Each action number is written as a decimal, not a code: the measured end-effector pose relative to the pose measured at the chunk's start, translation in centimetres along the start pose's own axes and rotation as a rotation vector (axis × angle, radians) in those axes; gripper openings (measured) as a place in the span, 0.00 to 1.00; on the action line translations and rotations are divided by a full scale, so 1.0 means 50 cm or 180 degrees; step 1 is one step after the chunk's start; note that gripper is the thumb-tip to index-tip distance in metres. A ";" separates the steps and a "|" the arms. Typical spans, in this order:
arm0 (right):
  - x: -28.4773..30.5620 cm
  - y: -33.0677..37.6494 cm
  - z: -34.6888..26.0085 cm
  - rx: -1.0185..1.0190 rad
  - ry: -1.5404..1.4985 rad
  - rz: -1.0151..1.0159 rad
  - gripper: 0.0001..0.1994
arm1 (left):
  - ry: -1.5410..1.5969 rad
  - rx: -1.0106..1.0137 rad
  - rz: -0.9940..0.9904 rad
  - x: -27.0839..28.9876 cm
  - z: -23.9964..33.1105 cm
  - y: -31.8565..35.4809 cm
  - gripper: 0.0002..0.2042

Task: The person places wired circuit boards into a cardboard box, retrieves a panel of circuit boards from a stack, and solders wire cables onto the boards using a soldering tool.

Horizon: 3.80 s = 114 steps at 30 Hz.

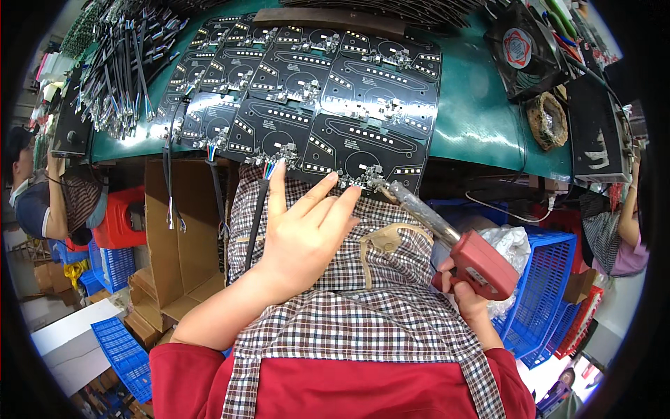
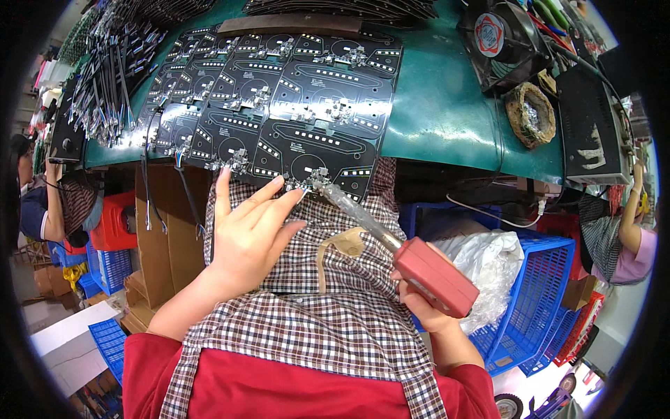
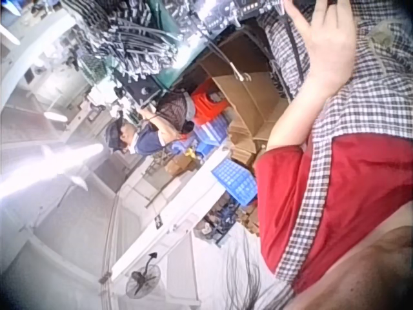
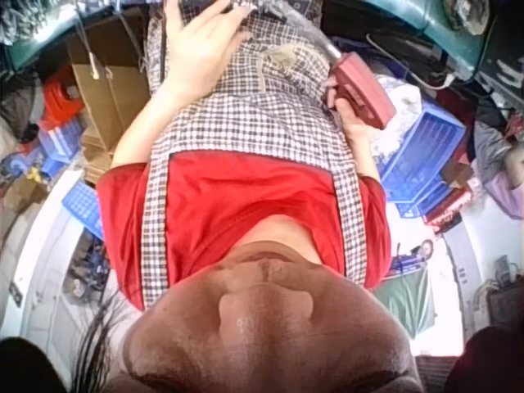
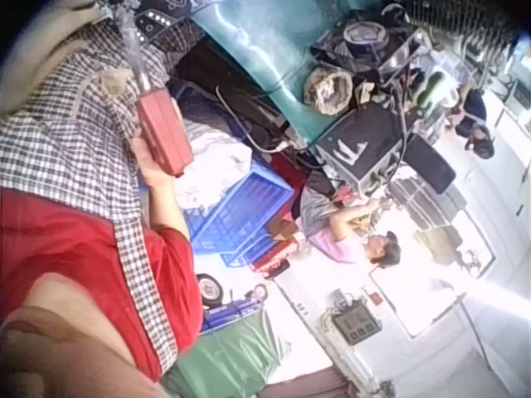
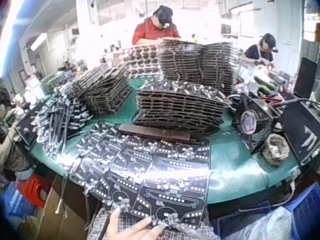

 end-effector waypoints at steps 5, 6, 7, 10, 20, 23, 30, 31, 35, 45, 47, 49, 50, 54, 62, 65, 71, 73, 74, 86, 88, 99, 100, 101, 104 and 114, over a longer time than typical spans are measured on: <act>-0.010 -0.019 -0.018 0.0372 -0.0434 0.0087 0.32 | 0.0710 -0.0342 -0.0676 0.031 -0.067 -0.027 0.16; -0.013 -0.023 -0.022 0.0357 -0.0349 0.0203 0.34 | 0.0943 -0.0617 -0.0671 0.041 -0.089 -0.039 0.18; -0.014 -0.023 -0.024 0.0377 -0.0364 0.0254 0.34 | 0.0936 -0.0784 -0.0765 0.040 -0.096 -0.046 0.18; -0.014 -0.020 -0.023 0.0452 -0.0321 0.0298 0.34 | 0.0543 -0.1183 -0.0541 0.027 -0.092 -0.041 0.16; -0.015 0.007 -0.004 0.0823 -0.0436 0.0287 0.27 | -0.0484 -0.1633 0.0734 -0.034 -0.033 -0.054 0.08; -0.022 0.008 -0.003 0.0804 -0.0583 0.0300 0.28 | -0.0514 -0.1735 0.0716 -0.042 -0.030 -0.053 0.09; -0.010 0.019 0.000 0.0724 -0.0563 0.0118 0.30 | -0.0488 -0.1857 0.0951 -0.059 -0.034 -0.050 0.09; -0.010 0.023 0.004 0.0682 -0.0575 0.0082 0.30 | -0.0563 -0.1967 0.1018 -0.058 -0.034 -0.054 0.10; -0.005 0.027 0.016 0.0558 -0.0626 -0.0007 0.33 | -0.0533 -0.1934 0.0838 -0.047 -0.030 -0.058 0.11; 0.015 0.033 0.051 0.0255 -0.0175 0.0160 0.32 | -0.0422 -0.1832 0.0678 -0.048 -0.034 -0.056 0.13; 0.017 0.031 0.057 0.0272 -0.0174 0.0135 0.31 | -0.0388 -0.1832 0.0652 -0.046 -0.034 -0.057 0.13; 0.016 0.029 0.058 0.0288 -0.0171 0.0112 0.31 | -0.0358 -0.1819 0.0620 -0.044 -0.035 -0.057 0.13; 0.015 0.027 0.057 0.0312 -0.0134 0.0142 0.30 | -0.0364 -0.1815 0.0622 -0.043 -0.036 -0.056 0.13; 0.029 0.017 0.045 0.0654 0.1160 0.0176 0.30 | -0.0481 -0.1786 0.0459 -0.044 -0.037 -0.053 0.12; 0.021 0.016 0.026 0.0656 0.0697 0.0070 0.34 | -0.0431 -0.1667 0.0391 -0.045 -0.033 -0.056 0.12; 0.015 0.021 0.020 0.0352 -0.0496 0.0273 0.39 | -0.0258 -0.1759 0.0580 -0.043 -0.033 -0.058 0.14; 0.019 0.023 0.019 0.0579 -0.0821 0.0223 0.33 | -0.0108 -0.2140 0.0015 -0.020 -0.015 -0.015 0.13; 0.025 0.028 0.009 0.0668 -0.0671 0.0370 0.33 | -0.0586 -0.2790 -0.0443 -0.024 -0.021 0.022 0.15; 0.034 0.027 0.011 0.0762 -0.0543 0.0411 0.33 | -0.1021 -0.2958 -0.0816 -0.023 -0.031 0.032 0.16; 0.053 -0.075 -0.090 0.1289 0.0679 0.0540 0.28 | -0.0443 -0.1336 -0.3133 -0.005 -0.141 0.151 0.23; 0.066 -0.100 -0.115 0.1195 0.0736 0.0557 0.27 | 0.2579 -0.0444 -0.2753 0.175 -0.169 0.027 0.19; 0.014 -0.248 -0.197 0.0924 0.0739 0.0171 0.31 | -0.0313 0.2754 0.2105 0.251 -0.657 -0.165 0.13; 0.004 -0.256 -0.198 0.0789 0.0699 0.0200 0.34 | -0.0234 0.2686 0.2216 0.243 -0.676 -0.170 0.12; -0.001 -0.263 -0.198 0.0777 0.0690 0.0205 0.33 | -0.0243 0.2562 0.2278 0.245 -0.686 -0.176 0.13; -0.017 -0.277 -0.218 0.0872 0.0749 0.0262 0.34 | -0.0487 0.2387 0.2156 0.267 -0.671 -0.187 0.15; -0.043 -0.392 -0.262 0.0921 0.2336 -0.0054 0.22 | 0.0369 0.1102 0.0797 0.191 -0.401 -0.091 0.15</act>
Point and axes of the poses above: each hand's wrist, its own y-axis away from the middle knuckle, its own x-axis out of the back of the hand, z = x × y, the point moved 2 cm from there along -y, towards the middle knuckle, and after that the axes turned 7 degrees about -z, right-handed, at the moved point
